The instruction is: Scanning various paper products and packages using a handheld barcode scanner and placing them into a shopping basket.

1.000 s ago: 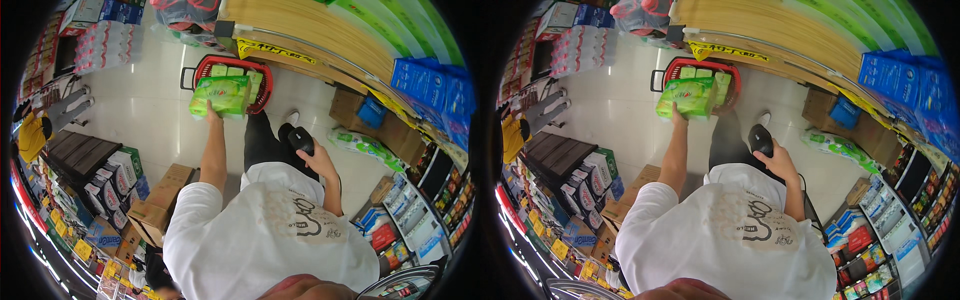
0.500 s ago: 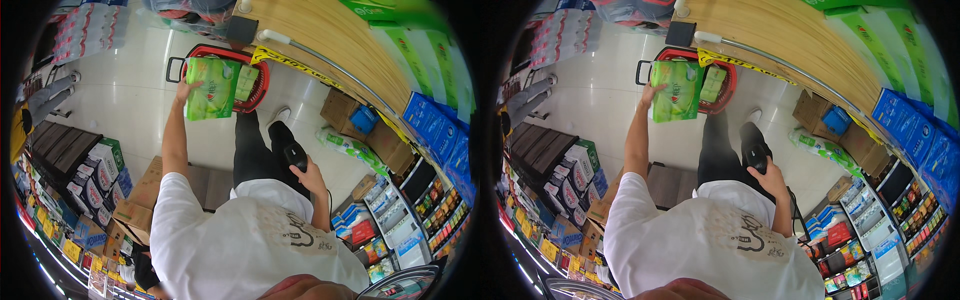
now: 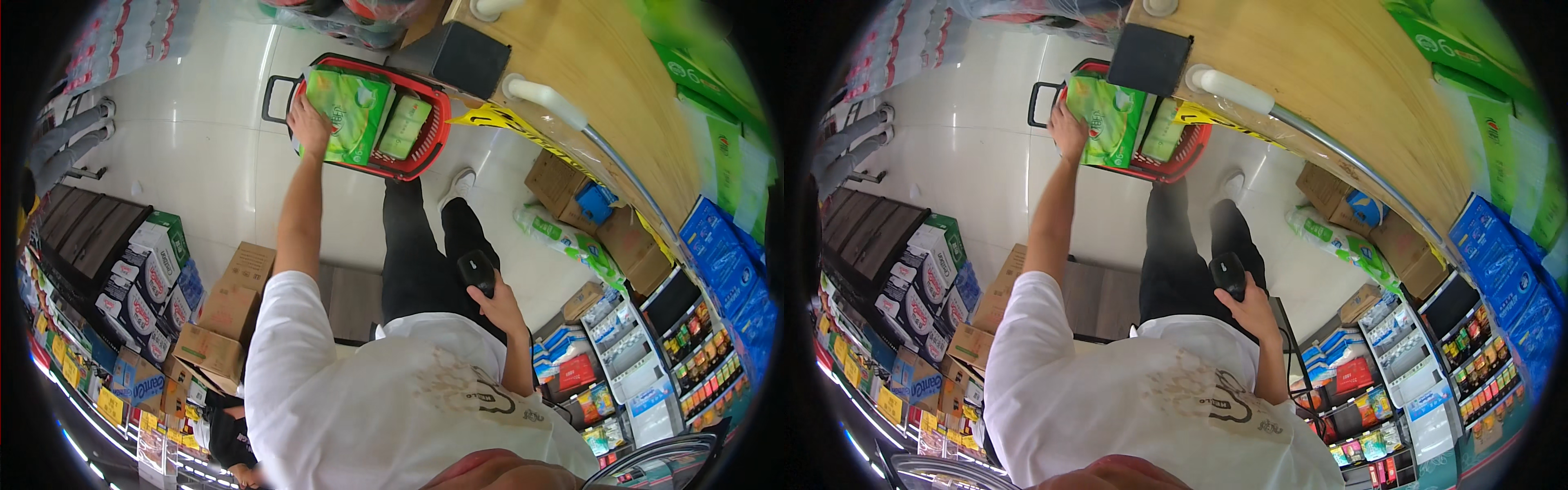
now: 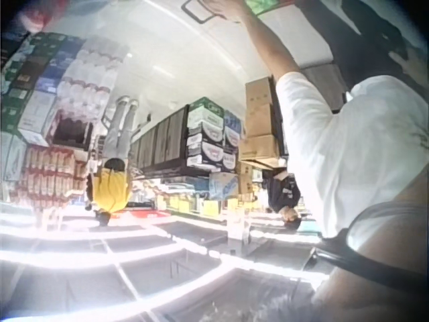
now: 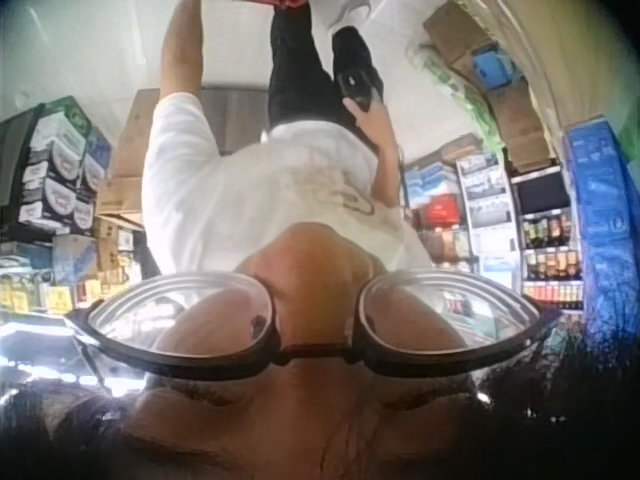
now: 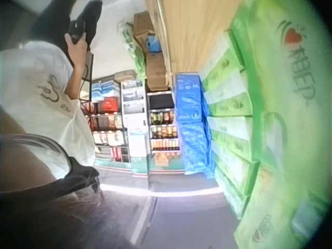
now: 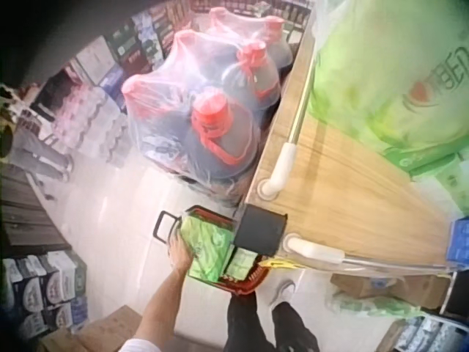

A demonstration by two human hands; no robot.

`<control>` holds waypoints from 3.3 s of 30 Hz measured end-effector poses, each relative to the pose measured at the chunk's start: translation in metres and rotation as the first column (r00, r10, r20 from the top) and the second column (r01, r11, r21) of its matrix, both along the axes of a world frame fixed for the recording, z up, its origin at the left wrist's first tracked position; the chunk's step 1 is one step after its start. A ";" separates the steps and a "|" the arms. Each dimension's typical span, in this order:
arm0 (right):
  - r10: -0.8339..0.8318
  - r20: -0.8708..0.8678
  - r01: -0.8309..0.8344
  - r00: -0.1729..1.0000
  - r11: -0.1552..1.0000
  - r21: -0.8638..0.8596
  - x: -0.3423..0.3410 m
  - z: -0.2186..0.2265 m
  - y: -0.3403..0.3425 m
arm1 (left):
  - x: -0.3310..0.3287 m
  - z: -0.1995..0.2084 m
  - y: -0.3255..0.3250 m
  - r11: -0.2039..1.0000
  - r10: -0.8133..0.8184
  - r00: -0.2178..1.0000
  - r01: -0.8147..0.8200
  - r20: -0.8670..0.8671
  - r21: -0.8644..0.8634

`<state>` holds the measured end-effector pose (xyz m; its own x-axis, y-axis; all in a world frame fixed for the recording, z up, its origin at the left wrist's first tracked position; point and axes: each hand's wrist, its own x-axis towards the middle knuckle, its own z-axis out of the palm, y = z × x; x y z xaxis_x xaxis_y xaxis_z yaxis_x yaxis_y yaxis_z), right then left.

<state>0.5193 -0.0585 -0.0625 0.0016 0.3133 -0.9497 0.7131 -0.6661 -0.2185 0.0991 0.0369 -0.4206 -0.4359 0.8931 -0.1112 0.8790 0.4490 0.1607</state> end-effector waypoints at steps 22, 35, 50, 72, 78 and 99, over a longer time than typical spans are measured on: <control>0.221 -0.005 -0.196 0.975 0.875 0.442 -0.004 0.086 0.018 | 0.117 0.139 -0.082 0.922 0.219 0.359 0.229 0.908 -0.313; 0.234 -0.046 -0.164 0.971 0.793 0.586 0.011 0.088 -0.006 | 0.064 0.120 -0.116 0.891 0.393 0.359 0.078 0.847 -0.447; 0.386 -0.064 -0.263 0.920 0.731 0.630 0.008 0.097 0.017 | 0.101 0.145 -0.171 0.930 0.303 0.399 0.075 0.866 -0.360; 0.203 -0.216 -0.051 0.955 0.830 0.555 0.002 0.143 0.009 | 0.222 0.816 -0.063 -0.263 -0.773 -0.541 -0.204 -0.332 0.943; 0.254 -0.200 -0.071 0.946 0.766 0.638 0.013 0.131 -0.006 | 0.233 0.826 -0.069 -0.344 -0.766 -0.435 -0.344 -0.473 0.874; 0.035 -0.059 0.014 0.998 0.740 0.673 0.165 0.081 -0.016 | 0.456 0.733 0.119 0.115 -0.974 -0.139 0.381 0.180 0.917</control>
<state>0.6847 -0.0743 0.0181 -0.0576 0.8701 -0.4895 0.6875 -0.3209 -0.6514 0.5554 0.1557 0.3125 0.5029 0.5055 0.7012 -0.0976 -0.7728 0.6271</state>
